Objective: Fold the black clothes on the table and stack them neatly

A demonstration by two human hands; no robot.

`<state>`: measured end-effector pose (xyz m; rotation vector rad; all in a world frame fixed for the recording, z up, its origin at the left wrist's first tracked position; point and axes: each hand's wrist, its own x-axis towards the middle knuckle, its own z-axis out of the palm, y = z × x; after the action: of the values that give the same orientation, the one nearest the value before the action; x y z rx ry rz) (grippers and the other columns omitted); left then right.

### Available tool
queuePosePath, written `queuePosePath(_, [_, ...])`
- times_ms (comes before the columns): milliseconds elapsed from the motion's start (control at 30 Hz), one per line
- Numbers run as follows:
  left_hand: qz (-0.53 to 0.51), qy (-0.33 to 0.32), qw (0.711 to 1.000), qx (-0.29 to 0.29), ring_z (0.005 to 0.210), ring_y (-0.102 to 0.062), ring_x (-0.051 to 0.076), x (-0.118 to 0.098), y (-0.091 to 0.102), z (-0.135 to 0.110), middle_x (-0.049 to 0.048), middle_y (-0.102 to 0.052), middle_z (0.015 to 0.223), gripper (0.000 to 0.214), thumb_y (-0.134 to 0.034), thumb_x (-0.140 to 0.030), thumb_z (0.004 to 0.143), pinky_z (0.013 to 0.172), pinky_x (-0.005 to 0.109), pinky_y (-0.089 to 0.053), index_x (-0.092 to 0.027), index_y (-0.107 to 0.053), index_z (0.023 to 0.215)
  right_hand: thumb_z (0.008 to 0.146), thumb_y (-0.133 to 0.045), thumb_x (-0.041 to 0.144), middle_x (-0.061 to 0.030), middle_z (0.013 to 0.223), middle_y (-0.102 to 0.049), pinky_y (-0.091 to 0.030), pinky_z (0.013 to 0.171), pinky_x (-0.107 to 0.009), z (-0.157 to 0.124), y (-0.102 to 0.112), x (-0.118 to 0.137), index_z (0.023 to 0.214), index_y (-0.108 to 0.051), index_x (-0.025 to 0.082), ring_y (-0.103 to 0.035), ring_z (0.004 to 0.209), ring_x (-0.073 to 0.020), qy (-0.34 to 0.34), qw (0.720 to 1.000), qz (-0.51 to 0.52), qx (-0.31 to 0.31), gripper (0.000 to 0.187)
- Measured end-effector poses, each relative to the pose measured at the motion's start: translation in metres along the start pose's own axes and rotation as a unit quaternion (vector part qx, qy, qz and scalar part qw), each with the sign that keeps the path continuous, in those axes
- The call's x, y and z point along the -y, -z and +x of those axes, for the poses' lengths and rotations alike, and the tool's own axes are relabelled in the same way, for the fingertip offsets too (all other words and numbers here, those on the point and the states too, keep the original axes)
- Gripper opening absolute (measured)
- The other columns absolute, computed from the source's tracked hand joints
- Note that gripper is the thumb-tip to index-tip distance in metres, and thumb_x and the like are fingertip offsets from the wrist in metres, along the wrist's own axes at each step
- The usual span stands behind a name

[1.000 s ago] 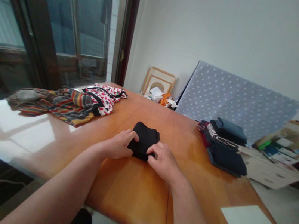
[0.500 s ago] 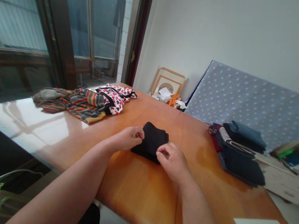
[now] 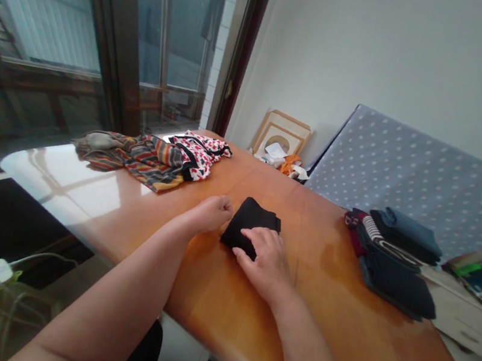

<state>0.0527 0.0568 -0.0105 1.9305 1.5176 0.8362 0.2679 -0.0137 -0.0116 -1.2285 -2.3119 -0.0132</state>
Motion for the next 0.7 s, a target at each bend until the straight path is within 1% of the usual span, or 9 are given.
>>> queuePosePath(133, [0.051, 0.015, 0.998, 0.014, 0.067, -0.055, 0.014, 0.000, -0.001, -0.002, 0.0006, -0.063, 0.071, 0.011, -0.050, -0.019, 0.076, 0.057, 0.024, -0.039, -0.018, -0.062, 0.076, 0.093, -0.062, 0.043, -0.0091, 0.119, -0.065, -0.039, 0.095, -0.042, -0.002, -0.013, 0.004, 0.127, -0.063, 0.026, -0.054, 0.108, -0.0279, -0.018, 0.999, -0.049, 0.009, 0.039])
queuePosePath(233, [0.070, 0.023, 0.997, 0.027, 0.069, -0.058, 0.015, 0.000, -0.003, -0.005, 0.0018, -0.067, 0.076, 0.013, -0.052, -0.022, 0.078, 0.058, 0.024, -0.040, -0.019, -0.064, 0.079, 0.093, -0.062, 0.046, -0.0098, 0.118, -0.064, -0.038, 0.093, -0.042, 0.000, -0.017, 0.010, 0.131, -0.061, 0.026, -0.053, 0.108, -0.0288, -0.037, 0.993, -0.106, 0.024, 0.044])
queuePosePath(300, [0.068, 0.026, 0.997, 0.031, 0.070, -0.060, 0.016, -0.001, -0.002, -0.007, 0.0022, -0.069, 0.078, 0.012, -0.054, -0.024, 0.078, 0.059, 0.024, -0.041, -0.019, -0.065, 0.080, 0.092, -0.061, 0.049, -0.0102, 0.116, -0.064, -0.037, 0.090, -0.042, 0.003, -0.017, 0.015, 0.134, -0.059, 0.028, -0.053, 0.108, -0.0295, -0.046, 0.988, -0.144, 0.043, 0.047])
queuePosePath(367, [0.067, 0.025, 0.997, 0.038, 0.071, -0.061, 0.016, -0.003, -0.001, -0.009, 0.0028, -0.070, 0.079, 0.012, -0.055, -0.024, 0.078, 0.060, 0.024, -0.042, -0.020, -0.066, 0.080, 0.093, -0.060, 0.050, -0.0103, 0.113, -0.064, -0.037, 0.087, -0.041, 0.009, -0.015, 0.020, 0.135, -0.059, 0.029, -0.053, 0.106, -0.0295, -0.048, 0.981, -0.174, 0.063, 0.047])
queuePosePath(533, [0.066, 0.018, 0.996, 0.062, 0.072, -0.062, 0.018, -0.007, 0.005, -0.012, 0.0036, -0.071, 0.078, 0.012, -0.056, -0.024, 0.077, 0.061, 0.025, -0.042, -0.020, -0.068, 0.078, 0.097, -0.051, 0.054, -0.0096, 0.106, -0.064, -0.037, 0.083, -0.039, 0.023, -0.006, 0.028, 0.124, -0.066, 0.032, -0.056, 0.102, -0.0274, -0.030, 0.969, -0.219, 0.109, 0.038])
queuePosePath(600, [0.068, 0.014, 0.995, 0.069, 0.072, -0.062, 0.018, -0.008, 0.006, -0.013, 0.0039, -0.070, 0.076, 0.012, -0.056, -0.025, 0.076, 0.060, 0.025, -0.041, -0.020, -0.067, 0.075, 0.099, -0.048, 0.051, -0.0090, 0.103, -0.065, -0.037, 0.082, -0.038, 0.026, -0.004, 0.031, 0.121, -0.067, 0.032, -0.058, 0.100, -0.0261, -0.019, 0.965, -0.232, 0.122, 0.035])
queuePosePath(700, [0.070, 0.008, 0.995, 0.073, 0.071, -0.063, 0.020, -0.009, 0.008, -0.014, 0.0057, -0.070, 0.076, 0.014, -0.056, -0.026, 0.078, 0.059, 0.027, -0.040, -0.020, -0.068, 0.076, 0.100, -0.047, 0.046, -0.0090, 0.102, -0.065, -0.037, 0.081, -0.037, 0.027, -0.004, 0.036, 0.120, -0.067, 0.030, -0.059, 0.100, -0.0259, -0.006, 0.959, -0.256, 0.124, 0.032])
